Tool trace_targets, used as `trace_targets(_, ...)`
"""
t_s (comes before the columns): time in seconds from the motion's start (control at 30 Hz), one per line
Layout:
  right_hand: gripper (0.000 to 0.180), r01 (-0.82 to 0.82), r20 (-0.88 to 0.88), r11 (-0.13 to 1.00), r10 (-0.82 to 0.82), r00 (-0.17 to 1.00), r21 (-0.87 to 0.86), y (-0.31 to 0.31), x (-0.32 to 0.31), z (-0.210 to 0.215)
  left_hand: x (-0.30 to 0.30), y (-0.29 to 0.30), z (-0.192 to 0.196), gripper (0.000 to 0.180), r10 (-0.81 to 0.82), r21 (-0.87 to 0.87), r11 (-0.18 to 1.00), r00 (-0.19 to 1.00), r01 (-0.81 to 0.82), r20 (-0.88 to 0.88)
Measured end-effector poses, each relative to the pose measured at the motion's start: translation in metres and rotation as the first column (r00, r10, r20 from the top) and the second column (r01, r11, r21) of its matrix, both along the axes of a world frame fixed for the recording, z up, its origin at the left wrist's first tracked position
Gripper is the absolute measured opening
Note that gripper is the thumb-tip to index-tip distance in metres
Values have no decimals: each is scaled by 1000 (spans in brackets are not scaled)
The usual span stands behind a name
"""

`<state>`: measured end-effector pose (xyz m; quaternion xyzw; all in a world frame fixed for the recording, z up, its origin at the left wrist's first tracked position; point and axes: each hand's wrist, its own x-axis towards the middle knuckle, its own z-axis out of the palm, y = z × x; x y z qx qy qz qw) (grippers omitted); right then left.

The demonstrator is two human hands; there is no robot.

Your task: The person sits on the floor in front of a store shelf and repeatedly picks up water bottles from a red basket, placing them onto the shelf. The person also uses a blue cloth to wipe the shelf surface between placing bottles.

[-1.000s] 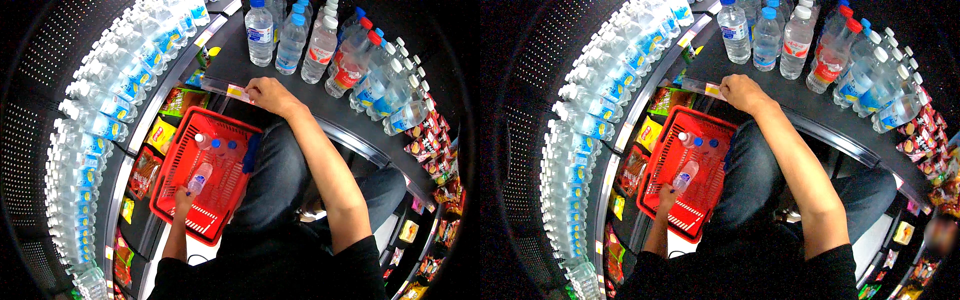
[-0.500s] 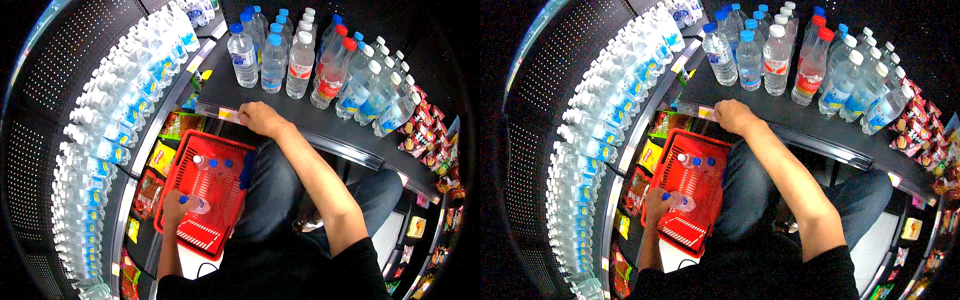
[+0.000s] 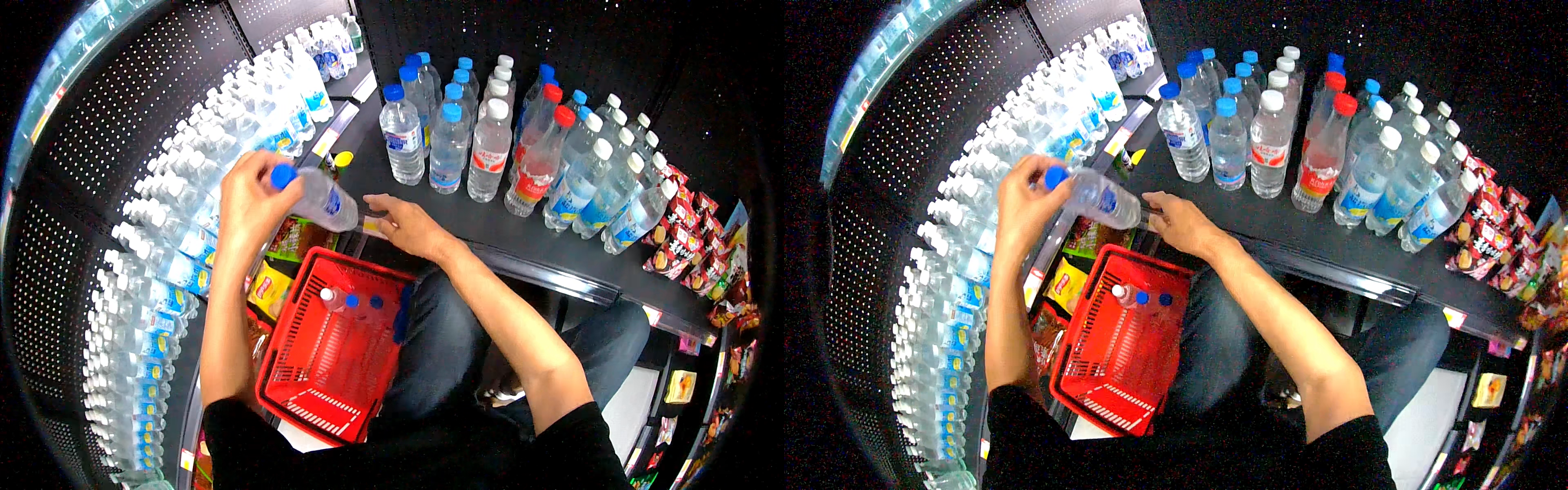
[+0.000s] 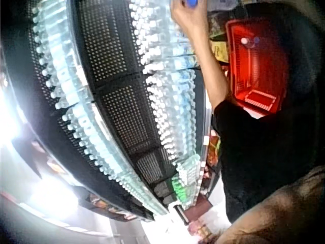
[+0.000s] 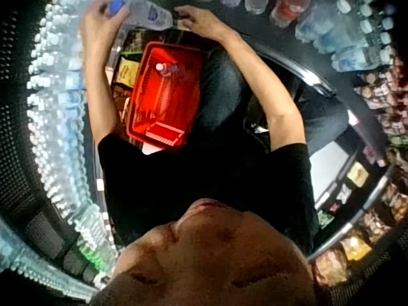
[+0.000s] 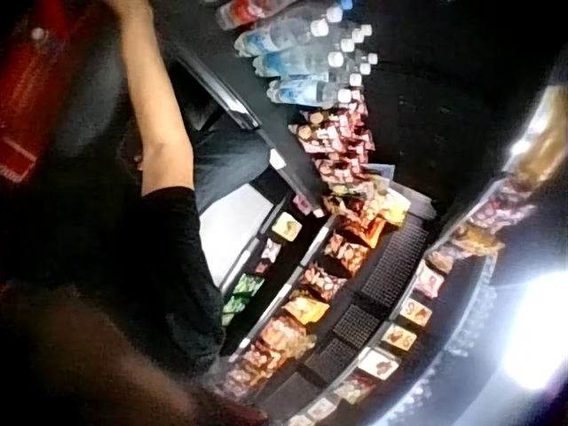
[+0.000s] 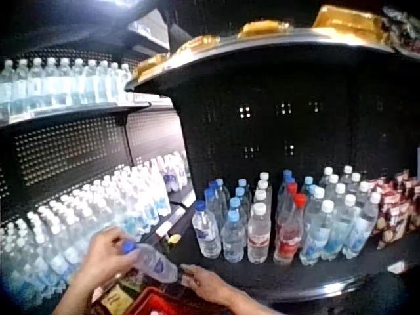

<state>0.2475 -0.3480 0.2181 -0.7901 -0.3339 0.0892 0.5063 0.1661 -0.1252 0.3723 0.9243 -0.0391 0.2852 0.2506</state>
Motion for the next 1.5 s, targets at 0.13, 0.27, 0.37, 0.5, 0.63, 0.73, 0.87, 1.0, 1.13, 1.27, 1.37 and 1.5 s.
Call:
trace_targets(0.13,62,-17,-46,998,19,999,54,21,13,-9,64,3,-1,27,-74,81,994,997,71,26)
trace_targets(0.27,69,121,-190,968,-79,979,221,22,45,-28,121,-13,-13,29,-140,-13,990,990,139,-34)
trace_targets(0.37,72,53,-365,979,24,931,199,22,57,-27,140,-14,-15,29,-136,-1,991,990,136,-34)
trace_targets(0.5,76,100,-493,971,20,870,217,23,62,-31,155,-7,-23,31,-214,-90,973,977,212,-6)
trace_targets(0.63,79,173,-457,946,-30,889,275,32,60,-35,165,13,-42,37,-263,-239,938,965,251,-18)
trace_targets(0.73,80,216,-482,939,-64,874,268,24,64,-41,150,-7,-40,55,-177,-212,969,956,128,-236)
trace_targets(0.87,80,203,-485,950,-65,872,237,29,61,-37,136,-3,-86,87,-201,-331,936,952,117,-232)
trace_targets(1.0,80,194,-432,942,-60,900,273,32,61,-45,139,-8,-143,87,-174,-385,920,957,74,-232)
trace_targets(1.13,80,190,-442,940,-48,895,282,32,60,-45,150,-3,-156,87,-259,-482,865,946,138,-193)
trace_targets(1.27,81,174,-464,949,-33,885,264,36,57,-41,166,19,-175,90,-381,-579,785,909,223,-166)
trace_targets(1.37,82,156,-435,955,-32,900,252,35,64,-49,162,13,-180,90,-418,-657,719,896,226,-148)
trace_targets(1.5,81,168,-451,955,-41,892,244,36,62,-46,146,-7,-198,88,-294,-633,748,954,199,-48)
